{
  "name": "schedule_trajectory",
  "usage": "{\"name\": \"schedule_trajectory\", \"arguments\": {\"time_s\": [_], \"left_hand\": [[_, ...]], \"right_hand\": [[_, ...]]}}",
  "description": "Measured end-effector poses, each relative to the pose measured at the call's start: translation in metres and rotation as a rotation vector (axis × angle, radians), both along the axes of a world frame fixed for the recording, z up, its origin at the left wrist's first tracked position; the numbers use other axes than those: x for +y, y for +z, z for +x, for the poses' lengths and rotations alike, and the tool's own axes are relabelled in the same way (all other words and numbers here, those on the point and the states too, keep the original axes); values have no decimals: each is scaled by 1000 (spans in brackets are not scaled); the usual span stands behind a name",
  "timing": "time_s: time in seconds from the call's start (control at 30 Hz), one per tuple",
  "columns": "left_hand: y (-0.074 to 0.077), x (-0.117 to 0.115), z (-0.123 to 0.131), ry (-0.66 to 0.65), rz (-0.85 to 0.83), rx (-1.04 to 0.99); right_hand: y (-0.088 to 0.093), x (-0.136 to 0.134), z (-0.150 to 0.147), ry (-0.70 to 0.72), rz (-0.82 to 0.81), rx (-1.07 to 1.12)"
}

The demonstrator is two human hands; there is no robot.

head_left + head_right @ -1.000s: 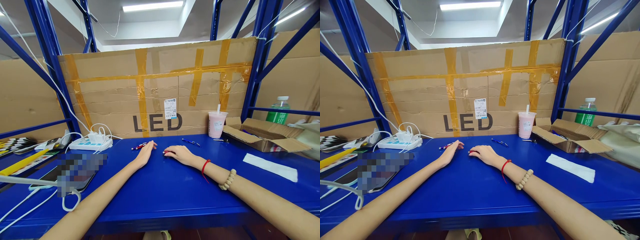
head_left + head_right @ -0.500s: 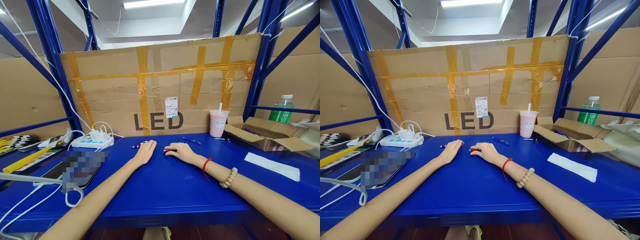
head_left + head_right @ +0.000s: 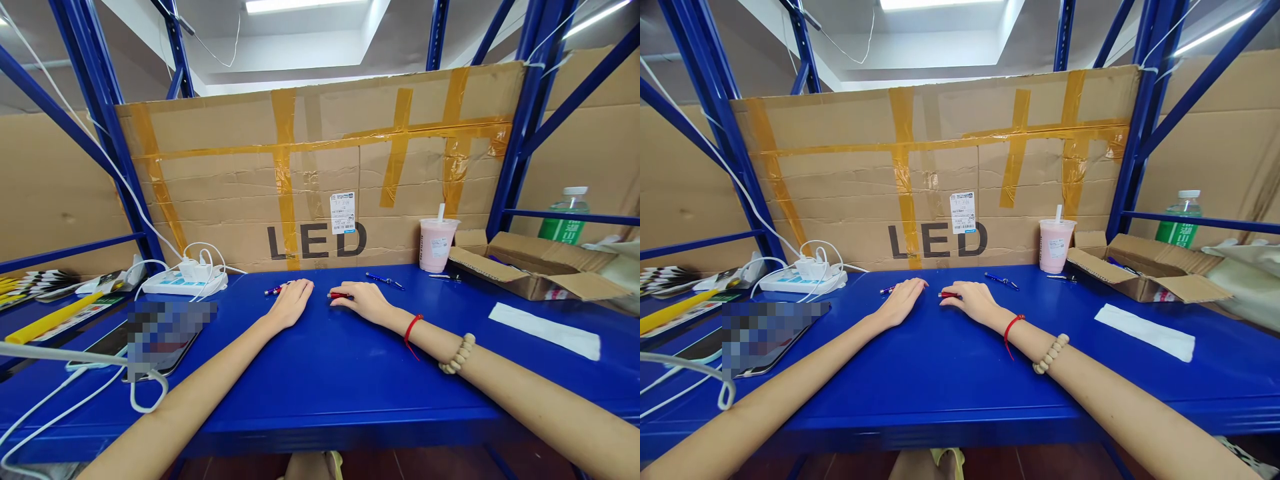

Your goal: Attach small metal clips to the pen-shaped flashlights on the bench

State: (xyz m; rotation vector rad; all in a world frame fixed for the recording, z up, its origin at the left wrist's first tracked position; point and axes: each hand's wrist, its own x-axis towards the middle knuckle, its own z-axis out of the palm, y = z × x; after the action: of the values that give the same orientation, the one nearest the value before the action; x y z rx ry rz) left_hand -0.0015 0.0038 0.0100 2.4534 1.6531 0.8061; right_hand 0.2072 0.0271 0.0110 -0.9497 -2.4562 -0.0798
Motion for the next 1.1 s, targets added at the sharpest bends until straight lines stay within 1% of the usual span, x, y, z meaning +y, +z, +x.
{"name": "schedule_trajectory", "arguments": {"time_s": [0.33,0.53,0.63,0.77,1.1], "left_hand": [[1,-2,1,-7,-3,-1],[0,-1,1,0,2,10],[0,-1,1,-4,8,14],[1,-2,1,0,4,14],[1,-1,1,-1,-7,17]], "right_hand": [[-2,2,1,5,30,-2],[-2,2,0,-7,-24,-8],[-2,2,1,12,-38,2],[-3,2,1,36,-18,-6],[-1,1,2,28,45,-47]]}}
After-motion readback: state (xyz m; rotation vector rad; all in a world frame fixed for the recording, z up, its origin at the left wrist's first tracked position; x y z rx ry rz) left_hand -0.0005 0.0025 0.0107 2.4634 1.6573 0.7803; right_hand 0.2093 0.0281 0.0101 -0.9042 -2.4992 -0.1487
